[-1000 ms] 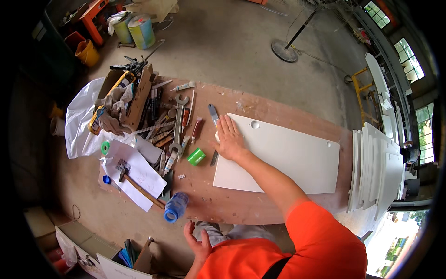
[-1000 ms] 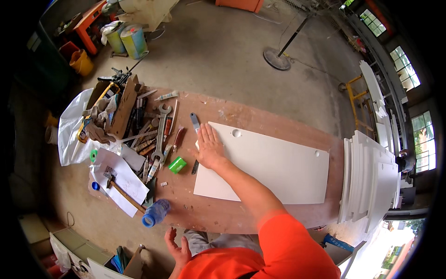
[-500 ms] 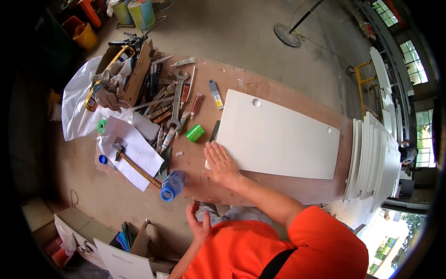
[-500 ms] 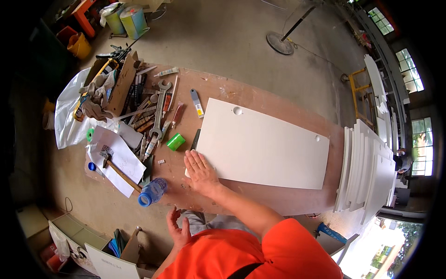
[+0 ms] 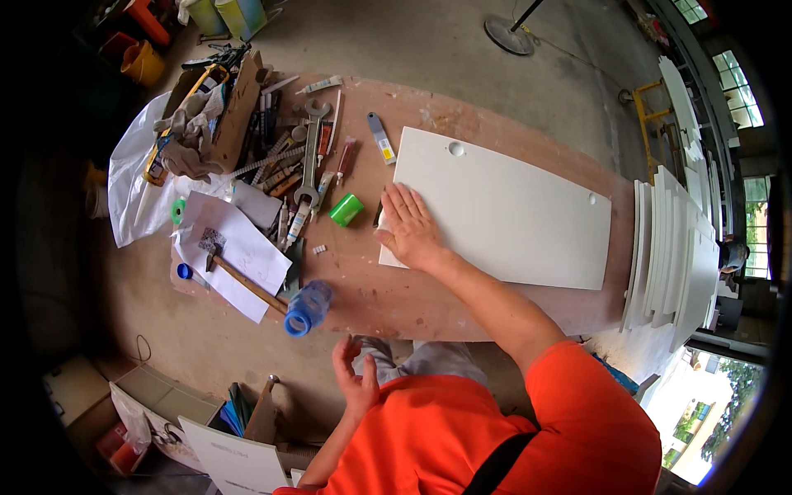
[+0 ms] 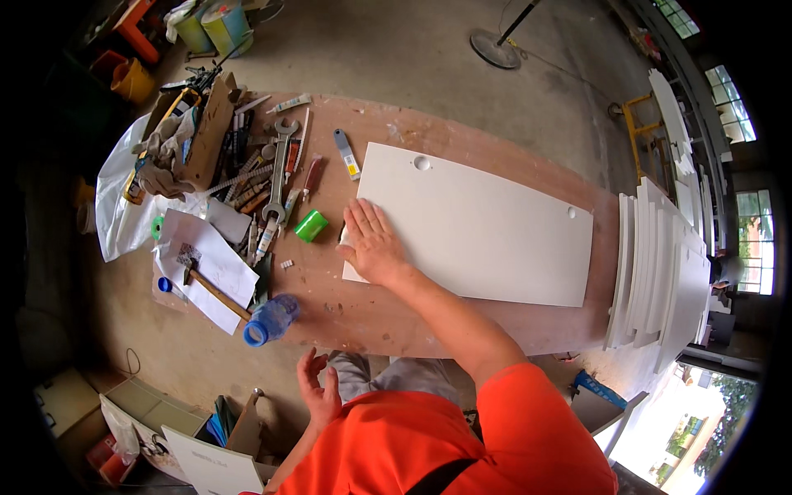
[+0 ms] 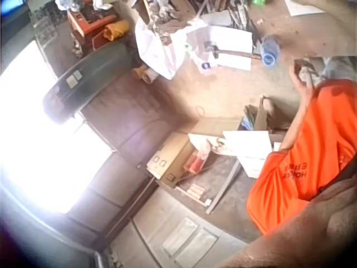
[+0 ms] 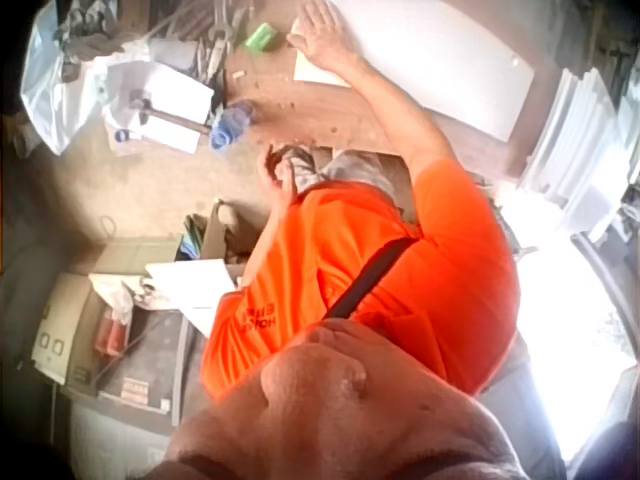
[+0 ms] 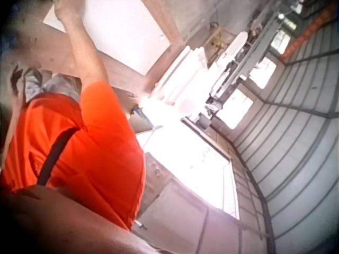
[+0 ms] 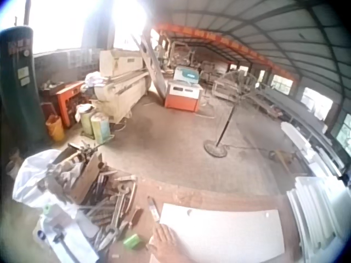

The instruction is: The person wipes the surface of white rectangular panels with a cloth. They handle the panels one at a time, wiping both sides, and then stack them on a nearby table.

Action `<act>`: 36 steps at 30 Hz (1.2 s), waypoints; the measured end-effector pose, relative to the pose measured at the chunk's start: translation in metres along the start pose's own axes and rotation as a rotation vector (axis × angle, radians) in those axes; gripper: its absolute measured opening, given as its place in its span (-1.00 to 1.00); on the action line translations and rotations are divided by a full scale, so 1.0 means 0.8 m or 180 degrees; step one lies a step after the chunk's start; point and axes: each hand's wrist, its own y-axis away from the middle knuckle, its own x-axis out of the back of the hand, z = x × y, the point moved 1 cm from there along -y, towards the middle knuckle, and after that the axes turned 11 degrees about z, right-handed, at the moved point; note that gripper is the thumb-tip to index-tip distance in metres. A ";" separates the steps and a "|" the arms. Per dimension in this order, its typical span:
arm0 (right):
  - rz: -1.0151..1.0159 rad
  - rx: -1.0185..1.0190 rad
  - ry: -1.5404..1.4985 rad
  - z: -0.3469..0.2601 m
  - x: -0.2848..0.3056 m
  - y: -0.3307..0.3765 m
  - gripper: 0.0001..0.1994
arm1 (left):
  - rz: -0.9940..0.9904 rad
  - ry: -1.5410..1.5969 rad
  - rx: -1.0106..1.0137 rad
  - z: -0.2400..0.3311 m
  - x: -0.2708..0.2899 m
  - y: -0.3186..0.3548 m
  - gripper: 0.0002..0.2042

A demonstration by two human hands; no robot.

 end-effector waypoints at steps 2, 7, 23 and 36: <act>0.0011 -0.0038 0.0207 0.004 -0.006 -0.010 -0.17 | 0.0034 0.0008 0.0054 -0.006 0.001 0.005 -0.45; -0.0532 0.0722 -0.0071 -0.035 -0.007 0.069 -0.16 | 0.0139 0.0082 0.0146 -0.014 0.004 0.014 -0.45; 0.0444 -0.1154 0.0922 0.120 0.079 0.282 -0.25 | -0.0581 0.0207 -0.0289 0.042 -0.061 -0.042 -0.48; 0.0404 -0.0707 -0.0378 -0.060 0.000 0.134 -0.25 | -0.0129 0.0020 -0.1291 0.093 -0.249 -0.225 -0.63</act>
